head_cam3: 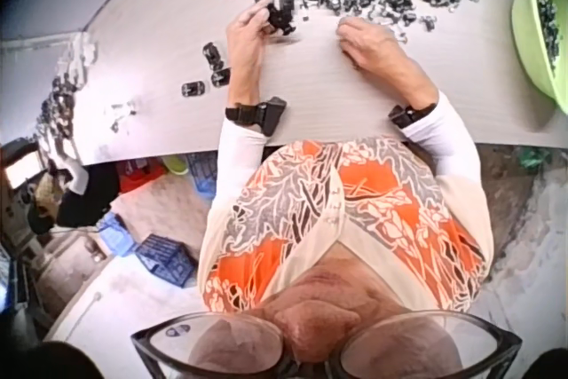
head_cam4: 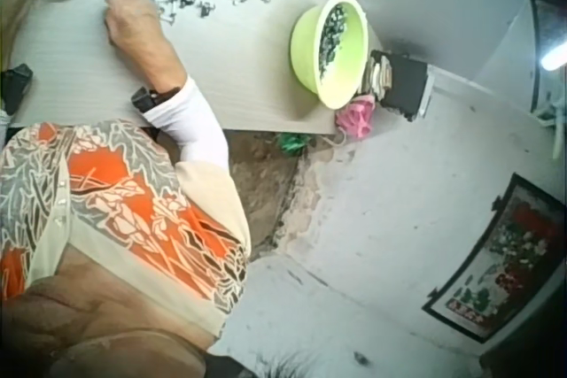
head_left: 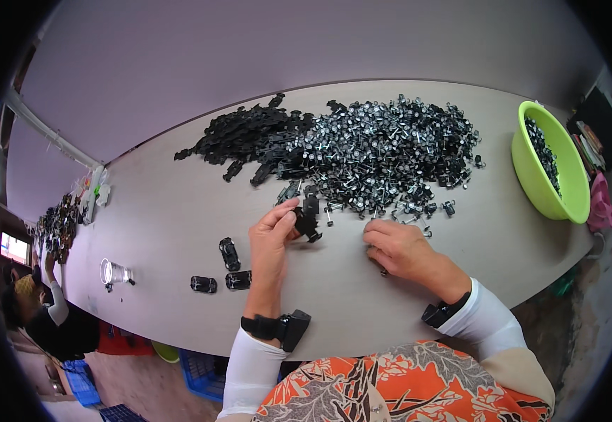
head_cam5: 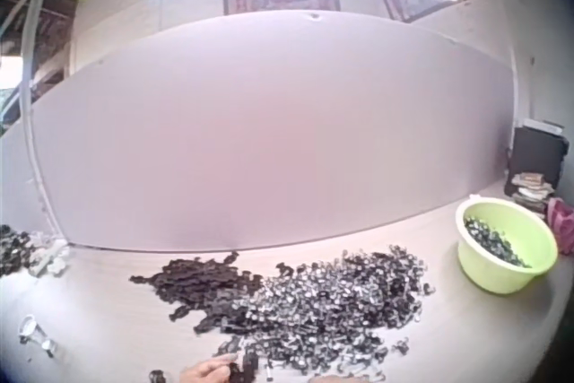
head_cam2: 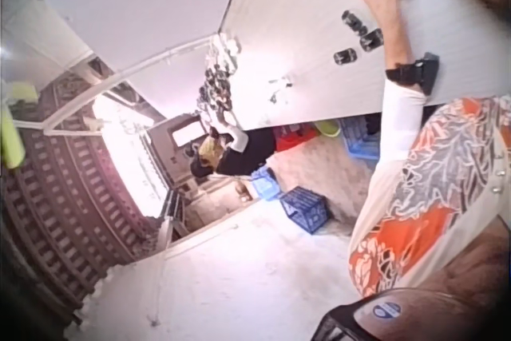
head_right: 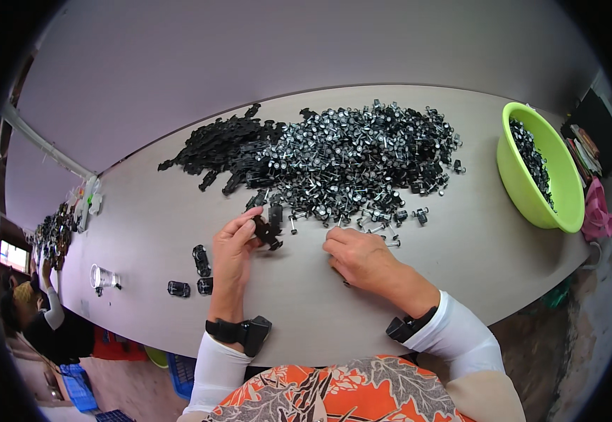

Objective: The person sits at a table and assembles small metal hardware components by hand. They pick up black plastic clips and silver bolts, insert the bolts into the clips, and place the finished assemblies on the table. The person occasionally gathers loose parts from a large pile to continue the repetitive assembly process.

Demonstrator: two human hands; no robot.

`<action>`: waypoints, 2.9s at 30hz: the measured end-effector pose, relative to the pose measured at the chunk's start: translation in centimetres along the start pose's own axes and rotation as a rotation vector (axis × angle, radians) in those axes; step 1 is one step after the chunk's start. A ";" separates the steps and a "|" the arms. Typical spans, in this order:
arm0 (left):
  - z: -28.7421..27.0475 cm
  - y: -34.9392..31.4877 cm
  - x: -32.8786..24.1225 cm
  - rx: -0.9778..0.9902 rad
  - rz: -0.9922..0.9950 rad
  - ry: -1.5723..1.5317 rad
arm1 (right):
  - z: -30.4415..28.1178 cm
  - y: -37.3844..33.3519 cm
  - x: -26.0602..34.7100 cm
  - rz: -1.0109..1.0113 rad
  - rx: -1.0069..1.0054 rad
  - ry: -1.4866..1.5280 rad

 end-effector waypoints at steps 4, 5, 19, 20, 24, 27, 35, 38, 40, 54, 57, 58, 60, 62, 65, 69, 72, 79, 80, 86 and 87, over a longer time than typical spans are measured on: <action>0.3 -2.4 -1.7 0.109 -0.285 -0.277 | 0.3 -0.2 0.3 -0.002 0.044 -0.108; 0.1 -3.0 -1.6 0.150 -0.324 -0.318 | 0.4 -0.1 0.4 0.003 0.064 -0.132; 1.5 -7.7 -1.4 0.393 -0.508 -0.246 | 0.1 0.0 4.7 -0.217 -0.113 0.231; 1.7 -7.7 -1.5 0.392 -0.526 -0.247 | 0.4 -0.3 4.8 -0.246 -0.115 0.175; 2.3 -8.4 -1.0 0.401 -0.565 -0.255 | 0.8 -0.9 5.6 -0.221 -0.059 0.095; 2.6 -8.9 -0.4 0.444 -0.608 -0.359 | 1.1 -1.5 5.4 -0.209 -0.049 0.134; 4.7 -10.5 0.0 0.362 -0.659 -0.456 | 1.5 -3.1 5.6 -0.225 -0.114 0.182; 4.2 -10.3 0.0 0.411 -0.619 -0.338 | 2.1 -3.6 5.7 -0.180 -0.135 0.191; 4.0 -10.0 -0.4 0.417 -0.564 -0.267 | 1.1 -3.9 5.5 -0.117 -0.126 0.309; 4.3 -8.4 -1.4 0.385 -0.539 -0.258 | -7.8 -7.0 -7.4 0.143 -0.267 -0.365; 4.0 -8.2 -1.3 0.407 -0.563 -0.271 | -7.8 -7.3 -5.9 0.353 -0.325 -0.039; 3.9 -8.3 -1.1 0.418 -0.571 -0.275 | -8.0 -7.6 -4.9 0.473 -0.371 0.120; 3.9 -8.3 -1.1 0.423 -0.568 -0.222 | -8.1 -8.0 -3.8 0.788 -0.338 0.489; 4.1 -8.3 -1.0 0.441 -0.568 -0.186 | -7.8 -8.8 -3.3 0.907 -0.333 0.597; 3.8 -8.4 -0.7 0.447 -0.569 -0.149 | -7.1 -9.9 -3.0 0.802 -0.382 0.440; 4.0 -8.6 -1.0 0.433 -0.580 -0.159 | -7.1 -11.1 -3.1 0.522 -0.355 0.143; 4.1 -8.5 -1.7 0.436 -0.599 -0.269 | -6.9 -10.7 -3.0 0.330 -0.290 -0.098; 3.4 -8.9 -0.9 0.481 -0.662 -0.351 | -3.7 -5.8 3.6 0.066 -0.200 0.261; 3.3 -9.0 -0.6 0.487 -0.656 -0.377 | -2.5 -4.8 4.6 0.024 -0.177 0.272; 2.5 -10.1 -0.3 0.501 -0.634 -0.463 | 1.8 -2.5 6.7 -0.073 -0.034 0.173; 2.4 -10.2 -0.4 0.498 -0.640 -0.468 | 2.0 -2.5 6.5 -0.087 -0.031 0.189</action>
Point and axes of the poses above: each hand's wrist, its own y-axis towards the middle knuckle, its own z-axis out of the palm, x = y × z, the point moved 1 cm from there along y, towards the middle knuckle, and after that the axes turned 8 degrees about y, right-handed, at the moved point
